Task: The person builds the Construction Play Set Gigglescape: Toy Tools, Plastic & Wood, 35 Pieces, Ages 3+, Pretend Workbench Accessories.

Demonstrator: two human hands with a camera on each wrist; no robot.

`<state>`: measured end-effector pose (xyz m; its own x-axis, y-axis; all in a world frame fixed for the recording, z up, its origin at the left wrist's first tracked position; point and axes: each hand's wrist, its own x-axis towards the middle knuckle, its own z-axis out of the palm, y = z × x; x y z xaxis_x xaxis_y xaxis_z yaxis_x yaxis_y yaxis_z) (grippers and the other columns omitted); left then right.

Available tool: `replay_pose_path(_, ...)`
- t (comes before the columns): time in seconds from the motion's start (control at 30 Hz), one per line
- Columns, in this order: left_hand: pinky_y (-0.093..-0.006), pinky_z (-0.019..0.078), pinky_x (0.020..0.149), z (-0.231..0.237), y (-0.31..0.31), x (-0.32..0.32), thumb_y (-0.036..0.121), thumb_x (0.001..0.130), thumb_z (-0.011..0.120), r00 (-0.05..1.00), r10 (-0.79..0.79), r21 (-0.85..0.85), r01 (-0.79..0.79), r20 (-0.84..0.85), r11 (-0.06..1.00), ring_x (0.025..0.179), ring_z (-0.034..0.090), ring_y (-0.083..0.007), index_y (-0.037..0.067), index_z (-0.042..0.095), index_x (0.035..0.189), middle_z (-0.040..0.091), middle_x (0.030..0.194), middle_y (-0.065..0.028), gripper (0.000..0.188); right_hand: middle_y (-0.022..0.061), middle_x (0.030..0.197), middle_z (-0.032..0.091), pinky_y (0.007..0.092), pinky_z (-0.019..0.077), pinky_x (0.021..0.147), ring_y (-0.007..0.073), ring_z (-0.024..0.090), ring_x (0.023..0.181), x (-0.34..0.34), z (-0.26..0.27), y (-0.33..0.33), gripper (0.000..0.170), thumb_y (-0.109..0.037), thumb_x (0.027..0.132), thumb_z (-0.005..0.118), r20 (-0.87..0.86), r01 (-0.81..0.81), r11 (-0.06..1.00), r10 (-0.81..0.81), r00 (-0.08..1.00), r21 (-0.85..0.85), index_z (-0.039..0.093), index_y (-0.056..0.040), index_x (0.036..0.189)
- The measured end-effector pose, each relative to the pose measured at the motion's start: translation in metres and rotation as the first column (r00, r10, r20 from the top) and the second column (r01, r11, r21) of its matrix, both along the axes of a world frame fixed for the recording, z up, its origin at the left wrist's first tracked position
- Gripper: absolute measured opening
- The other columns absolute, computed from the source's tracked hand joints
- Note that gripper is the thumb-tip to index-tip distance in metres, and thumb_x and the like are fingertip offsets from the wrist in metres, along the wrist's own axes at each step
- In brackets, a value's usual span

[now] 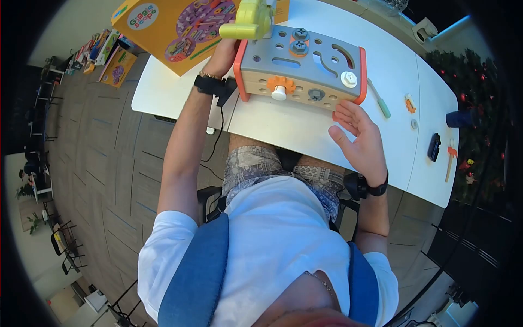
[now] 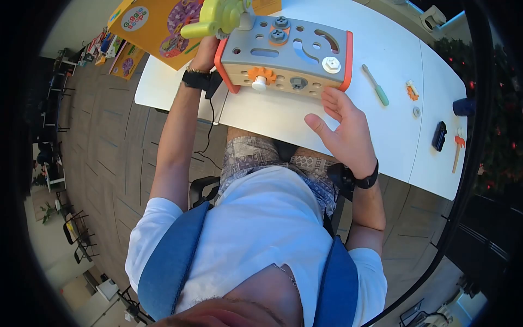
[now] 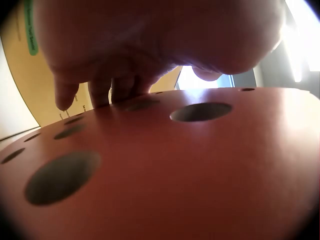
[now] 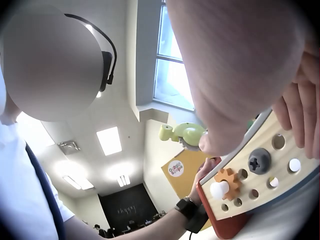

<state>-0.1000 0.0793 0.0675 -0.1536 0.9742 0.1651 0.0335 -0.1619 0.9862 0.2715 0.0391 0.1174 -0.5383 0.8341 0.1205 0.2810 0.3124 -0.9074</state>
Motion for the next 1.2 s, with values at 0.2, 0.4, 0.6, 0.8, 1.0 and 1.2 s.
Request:
replay_pose_path(0.2,-0.0404,0.0392,0.111,0.006,-0.061,0.053,0.049,0.109,0.022,0.973,0.223,0.177,-0.211,-0.055,0.961,0.122,0.057,-0.0267,-0.005,0.055,0.131,0.062,0.125,-0.0165,0.066,0.0246,0.149,0.044,0.0428,0.0377,0.114,0.0328,0.045,0.139,0.019,-0.024,0.056,0.076,-0.035,0.094,0.071,-0.176,-0.028,0.996,0.044,0.983,0.09,0.035,0.0054,0.148)
replay_pose_path(0.4,-0.0404,0.048,0.099,0.013,-0.102,0.086,0.038,0.108,0.033,0.97,0.235,0.101,-0.228,-0.056,0.968,0.107,0.066,-0.0254,-0.008,0.064,0.114,0.07,0.112,-0.0187,0.056,0.0195,0.153,0.04,0.0435,0.0357,0.115,0.0309,0.041,0.142,0.049,-0.047,0.059,0.071,-0.034,0.099,0.063,-0.334,0.244,0.948,-0.166,0.928,0.206,0.032,0.002,0.151)
replay_pose_path(0.6,-0.045,0.0297,0.116,0.014,-0.024,0.063,0.06,0.105,0.022,0.981,0.175,0.104,-0.167,-0.079,0.981,0.141,0.04,-0.0295,-0.001,0.039,0.148,0.045,0.15,-0.019,0.076,0.0226,0.145,0.049,0.0404,0.0475,0.103,0.0316,0.052,0.133,0.052,-0.028,-0.026,0.069,-0.019,0.086,0.077,-0.07,0.298,0.896,-0.291,0.954,0.329,0.046,0.0027,0.143)
replay_pose_path(0.8,-0.0455,0.0199,0.119,0.013,0.043,0.072,0.075,0.098,0.019,0.998,-0.055,0.094,0.059,-0.035,0.994,0.146,0.033,-0.0281,0.003,0.036,0.151,0.039,0.155,-0.0154,0.091,0.0286,0.151,0.039,0.042,0.0398,0.11,0.0353,0.046,0.138,0.028,-0.019,-0.061,0.092,-0.028,0.083,0.08,-0.116,0.096,0.981,-0.077,0.99,0.167,0.028,0.0038,0.153)
replay_pose_path(1.0,-0.0381,0.0444,0.098,0.006,-0.008,0.081,0.051,0.105,0.04,0.927,0.315,0.143,-0.291,-0.201,0.946,0.112,0.058,-0.0209,-0.001,0.057,0.125,0.063,0.118,-0.0102,0.058,0.0251,0.164,0.012,0.042,0.0233,0.119,0.0313,0.021,0.151,0.041,-0.037,-0.013,0.104,-0.046,0.092,0.068,-0.244,0.052,0.981,-0.006,0.97,0.185,0.005,0.005,0.157)
replay_pose_path(1.2,-0.0292,0.0512,0.08,0.007,-0.069,0.105,0.025,0.086,0.081,0.893,0.396,0.2,-0.356,-0.215,0.913,0.083,0.063,-0.0121,-0.005,0.06,0.116,0.069,0.092,-0.0069,0.048,0.0165,0.147,0.047,0.0357,0.0421,0.107,0.0241,0.05,0.132,0.054,-0.034,0.08,0.076,-0.023,0.101,0.059,-0.254,-0.088,0.993,0.066,0.965,-0.076,0.015,-0.0012,0.158)
